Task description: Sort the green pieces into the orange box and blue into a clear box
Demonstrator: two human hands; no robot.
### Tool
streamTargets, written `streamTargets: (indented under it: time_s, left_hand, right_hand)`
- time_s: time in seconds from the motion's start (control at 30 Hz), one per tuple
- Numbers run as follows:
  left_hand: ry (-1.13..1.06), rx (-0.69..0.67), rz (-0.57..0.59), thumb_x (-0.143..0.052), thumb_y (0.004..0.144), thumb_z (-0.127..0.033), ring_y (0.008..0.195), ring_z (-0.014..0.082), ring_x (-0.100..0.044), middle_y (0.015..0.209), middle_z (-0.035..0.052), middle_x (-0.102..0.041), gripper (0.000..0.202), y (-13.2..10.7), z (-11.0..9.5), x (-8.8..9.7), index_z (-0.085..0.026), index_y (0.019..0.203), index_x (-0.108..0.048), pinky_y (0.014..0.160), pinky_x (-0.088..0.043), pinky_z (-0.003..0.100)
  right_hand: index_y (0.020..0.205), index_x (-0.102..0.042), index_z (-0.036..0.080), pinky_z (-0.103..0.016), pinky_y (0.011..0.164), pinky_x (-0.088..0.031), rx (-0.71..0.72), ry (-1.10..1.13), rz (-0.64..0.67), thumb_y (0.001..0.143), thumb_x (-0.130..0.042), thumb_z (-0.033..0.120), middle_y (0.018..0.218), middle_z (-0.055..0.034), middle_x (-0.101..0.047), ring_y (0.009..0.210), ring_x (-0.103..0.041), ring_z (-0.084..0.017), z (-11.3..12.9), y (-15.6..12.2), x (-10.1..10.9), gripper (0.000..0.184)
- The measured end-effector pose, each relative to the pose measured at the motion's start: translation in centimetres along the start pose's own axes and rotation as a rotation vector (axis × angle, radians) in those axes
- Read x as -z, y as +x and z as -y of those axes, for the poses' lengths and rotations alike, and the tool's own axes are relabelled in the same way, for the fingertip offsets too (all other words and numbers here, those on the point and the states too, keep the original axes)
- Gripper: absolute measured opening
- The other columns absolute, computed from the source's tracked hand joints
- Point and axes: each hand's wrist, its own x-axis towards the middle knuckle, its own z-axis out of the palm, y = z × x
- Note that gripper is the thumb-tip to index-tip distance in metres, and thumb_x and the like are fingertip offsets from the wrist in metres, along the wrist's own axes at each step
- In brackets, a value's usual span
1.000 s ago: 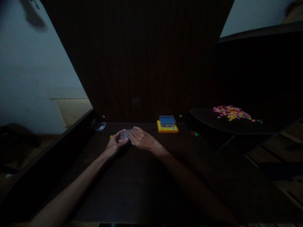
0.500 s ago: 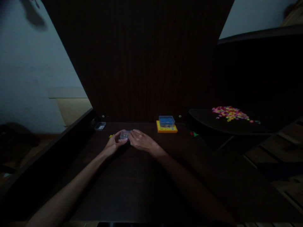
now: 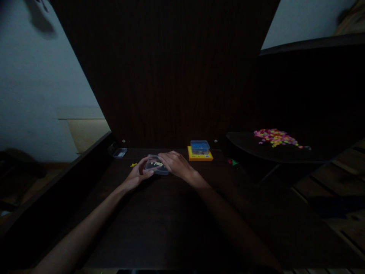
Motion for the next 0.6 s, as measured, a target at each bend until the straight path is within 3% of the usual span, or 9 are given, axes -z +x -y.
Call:
streamTargets:
  time_s: [0.1, 0.23, 0.43, 0.6]
  left_hand:
    - [-0.058, -0.014, 0.029, -0.077, 0.072, -0.035, 0.107, 0.0262, -0.064, 0.133, 0.0137, -0.052, 0.080, -0.3, -0.4, -0.5, -0.026, 0.138, -0.033, 0.098, -0.048, 0.044]
    - [-0.098, 0.000, 0.040, -0.069, 0.080, -0.035, 0.103, 0.0240, -0.064, 0.133, 0.0118, -0.050, 0.073, -0.7, -1.1, -1.2, -0.031, 0.139, -0.027, 0.092, -0.051, 0.044]
    - [-0.051, 0.003, 0.114, -0.073, 0.067, -0.014, 0.101, 0.0258, -0.065, 0.129, 0.0098, -0.049, 0.082, -0.6, -1.8, -0.8, -0.033, 0.135, -0.032, 0.087, -0.053, 0.044]
    - [0.079, 0.006, 0.051, -0.068, 0.062, -0.011, 0.096, 0.0230, -0.065, 0.134, 0.0118, -0.045, 0.094, -0.5, -2.6, 0.3, -0.035, 0.142, -0.024, 0.075, -0.057, 0.037]
  right_hand:
    - [0.103, -0.066, 0.018, -0.032, 0.086, -0.051, -0.130, 0.141, -0.082, 0.098, -0.040, 0.024, 0.103, -0.0074, -0.071, 0.093, -0.066, -0.018, 0.2, 0.3, 0.8, 0.027]
    - [0.099, -0.067, 0.017, -0.028, 0.079, -0.051, -0.287, 0.312, -0.128, 0.097, -0.043, 0.028, 0.094, -0.0054, -0.072, 0.085, -0.067, -0.016, 0.6, 0.7, 1.3, 0.026]
    - [0.090, -0.066, 0.015, -0.029, 0.065, -0.054, -0.518, 0.704, -0.140, 0.092, -0.048, 0.044, 0.078, -0.0054, -0.072, 0.068, -0.068, -0.015, -0.8, 1.2, 1.0, 0.034]
    - [0.085, -0.064, 0.014, -0.028, 0.058, -0.054, -0.611, 0.955, -0.102, 0.081, -0.060, 0.056, 0.076, -0.0076, -0.071, 0.063, -0.068, -0.016, -2.3, 3.3, -1.4, 0.043]
